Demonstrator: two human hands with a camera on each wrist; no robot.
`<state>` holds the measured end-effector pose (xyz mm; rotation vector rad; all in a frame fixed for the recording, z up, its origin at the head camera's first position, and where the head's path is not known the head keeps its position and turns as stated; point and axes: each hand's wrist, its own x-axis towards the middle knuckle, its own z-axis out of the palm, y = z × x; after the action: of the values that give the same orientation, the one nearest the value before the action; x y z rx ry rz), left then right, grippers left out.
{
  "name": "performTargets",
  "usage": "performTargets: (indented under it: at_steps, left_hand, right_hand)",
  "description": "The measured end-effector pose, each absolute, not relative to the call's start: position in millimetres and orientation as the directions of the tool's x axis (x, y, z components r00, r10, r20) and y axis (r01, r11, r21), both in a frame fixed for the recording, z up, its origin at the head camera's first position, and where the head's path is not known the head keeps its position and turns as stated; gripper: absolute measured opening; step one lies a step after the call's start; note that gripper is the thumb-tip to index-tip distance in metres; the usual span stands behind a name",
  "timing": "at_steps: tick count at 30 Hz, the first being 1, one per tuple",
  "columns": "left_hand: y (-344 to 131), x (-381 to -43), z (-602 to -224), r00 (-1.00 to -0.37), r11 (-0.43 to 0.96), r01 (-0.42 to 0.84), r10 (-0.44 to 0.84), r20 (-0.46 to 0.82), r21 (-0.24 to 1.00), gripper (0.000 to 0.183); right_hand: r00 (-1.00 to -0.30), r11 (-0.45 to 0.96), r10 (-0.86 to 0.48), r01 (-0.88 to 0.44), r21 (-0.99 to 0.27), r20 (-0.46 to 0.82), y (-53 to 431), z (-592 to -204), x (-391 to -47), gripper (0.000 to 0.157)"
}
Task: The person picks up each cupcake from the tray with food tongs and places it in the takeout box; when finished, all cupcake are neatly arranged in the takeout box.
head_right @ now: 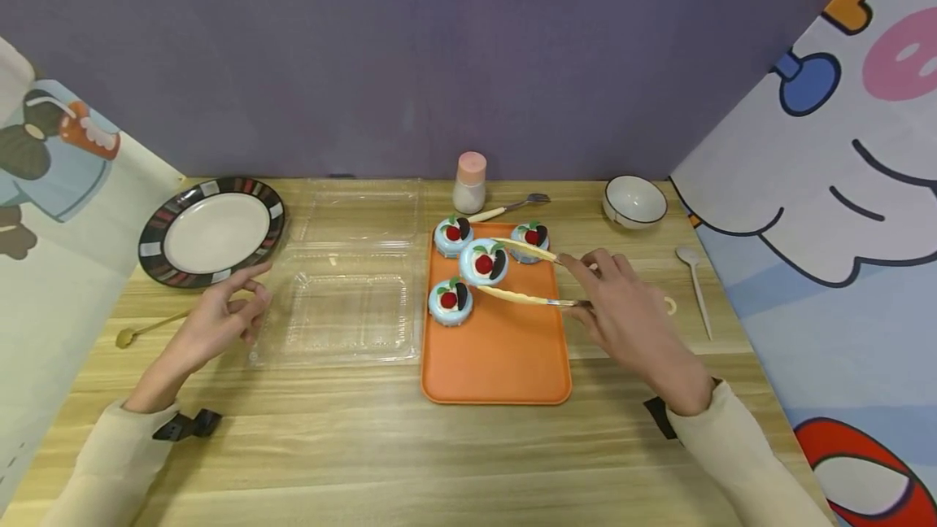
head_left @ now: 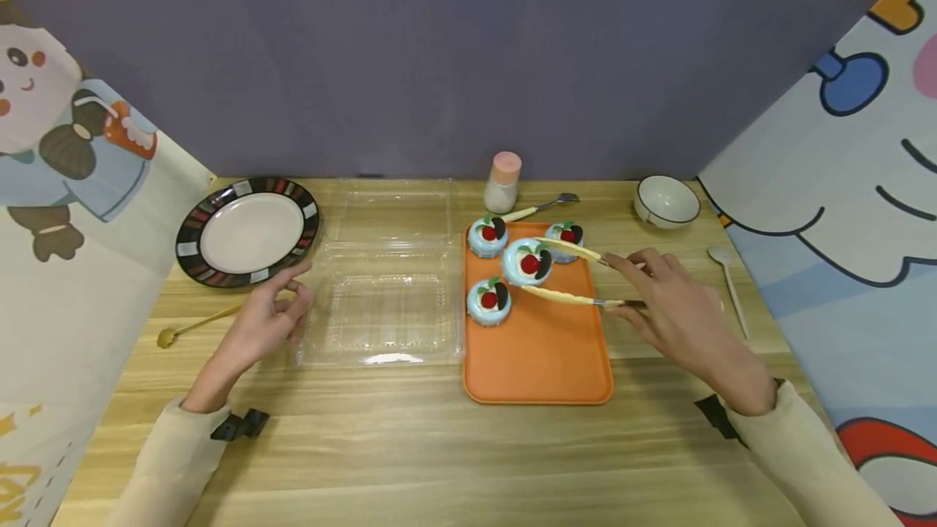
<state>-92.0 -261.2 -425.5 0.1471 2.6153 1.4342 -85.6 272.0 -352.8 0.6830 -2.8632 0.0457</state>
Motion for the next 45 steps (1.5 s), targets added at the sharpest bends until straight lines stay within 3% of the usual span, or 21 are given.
performTargets:
  at_steps: [14,20,28,35,45]
  left_hand:
    - [-261,-94,-427,-0.985,0.546,-0.005,0.143,-0.099,0.837,0.052]
    - [-262,-94,-427,-0.986,0.543,-0.020,0.129,-0.107,0.839,0.052]
    - [-262,-94,-427,-0.986,0.533,-0.014,0.133,-0.100,0.846,0.053]
    - [-259,-96,-425,-0.983,0.523,-0.027,0.142,-0.118,0.852,0.054]
    - [-260,-94,-423,-0.981,0.506,-0.042,0.141,-0.131,0.861,0.055]
  right_hand:
    - [-0.722,0.741,-0.663,-0.670,0.040,0.200,169,-349,-125,0.063]
    - [-0.636,0.652,-0.757,-0.748,0.120,0.150,117,-356,-138,0.057]
    - [-0.571,0.571,-0.818,-0.794,0.208,0.063,63,-368,-152,0.049]
    - [-0.579,0.568,-0.815,-0.787,0.240,0.032,44,-373,-160,0.047]
    - [-0.605,0.593,-0.796,-0.787,0.170,-0.021,38,-379,-162,0.047]
